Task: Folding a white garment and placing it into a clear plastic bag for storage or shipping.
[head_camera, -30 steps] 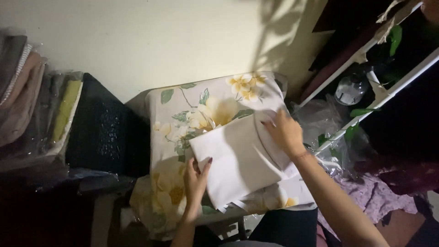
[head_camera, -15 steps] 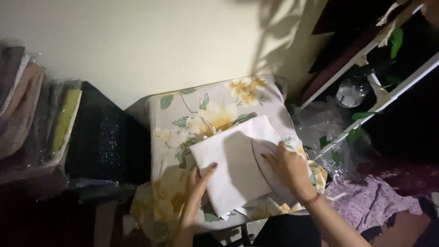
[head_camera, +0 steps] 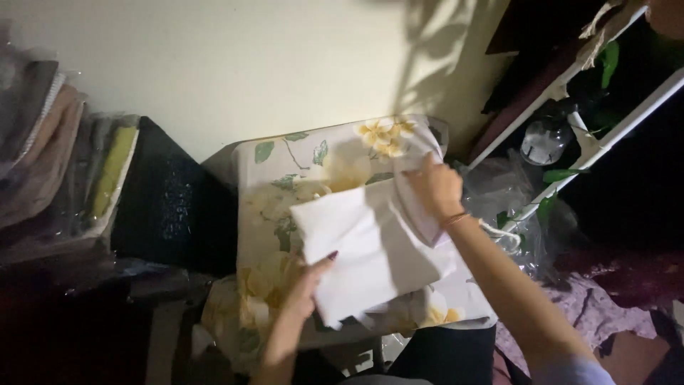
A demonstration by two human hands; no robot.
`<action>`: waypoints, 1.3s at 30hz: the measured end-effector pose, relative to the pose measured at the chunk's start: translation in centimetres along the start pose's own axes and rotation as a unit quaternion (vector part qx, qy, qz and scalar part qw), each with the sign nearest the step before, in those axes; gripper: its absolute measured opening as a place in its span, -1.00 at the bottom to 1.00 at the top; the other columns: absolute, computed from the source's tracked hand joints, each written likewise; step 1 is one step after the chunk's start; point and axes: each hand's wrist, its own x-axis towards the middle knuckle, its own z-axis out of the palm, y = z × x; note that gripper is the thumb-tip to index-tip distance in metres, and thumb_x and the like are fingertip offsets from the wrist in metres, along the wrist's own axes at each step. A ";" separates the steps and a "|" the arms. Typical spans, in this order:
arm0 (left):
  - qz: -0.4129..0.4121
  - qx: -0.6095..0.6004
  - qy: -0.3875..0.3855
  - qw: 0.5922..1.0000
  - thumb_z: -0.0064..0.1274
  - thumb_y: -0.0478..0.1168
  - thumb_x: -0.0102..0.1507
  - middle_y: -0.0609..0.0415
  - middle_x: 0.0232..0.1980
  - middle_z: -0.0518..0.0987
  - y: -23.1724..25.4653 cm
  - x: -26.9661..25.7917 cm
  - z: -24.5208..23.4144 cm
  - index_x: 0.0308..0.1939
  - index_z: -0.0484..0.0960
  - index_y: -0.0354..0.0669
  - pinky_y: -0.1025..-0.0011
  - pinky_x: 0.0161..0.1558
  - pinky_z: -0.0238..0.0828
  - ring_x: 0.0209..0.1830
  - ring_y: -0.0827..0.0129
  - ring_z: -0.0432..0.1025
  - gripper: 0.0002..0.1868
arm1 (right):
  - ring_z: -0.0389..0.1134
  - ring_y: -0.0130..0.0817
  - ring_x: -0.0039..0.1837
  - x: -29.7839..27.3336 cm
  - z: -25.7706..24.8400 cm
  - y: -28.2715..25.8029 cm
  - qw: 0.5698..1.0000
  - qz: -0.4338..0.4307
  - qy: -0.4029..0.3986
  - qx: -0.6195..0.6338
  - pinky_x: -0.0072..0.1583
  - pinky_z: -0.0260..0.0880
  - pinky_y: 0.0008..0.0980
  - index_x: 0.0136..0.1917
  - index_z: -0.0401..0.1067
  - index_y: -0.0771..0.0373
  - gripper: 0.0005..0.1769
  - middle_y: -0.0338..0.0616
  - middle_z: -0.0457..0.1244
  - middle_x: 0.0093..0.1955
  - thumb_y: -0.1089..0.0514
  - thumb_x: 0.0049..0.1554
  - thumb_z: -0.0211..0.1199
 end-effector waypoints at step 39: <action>0.610 0.393 0.105 0.680 -0.01 -0.19 0.31 -0.16 -0.01 0.54 -6.4 -8.1 -5.7 -0.08 0.53 -0.27 0.16 0.15 0.41 0.04 0.06 0.47 -0.79 | 0.17 -0.55 -0.52 -16.5 6.0 -5.5 0.904 -0.395 0.073 -0.145 -0.53 0.05 -0.41 -0.01 0.32 -0.10 -0.49 -0.42 0.21 -0.46 -0.52 0.21 0.09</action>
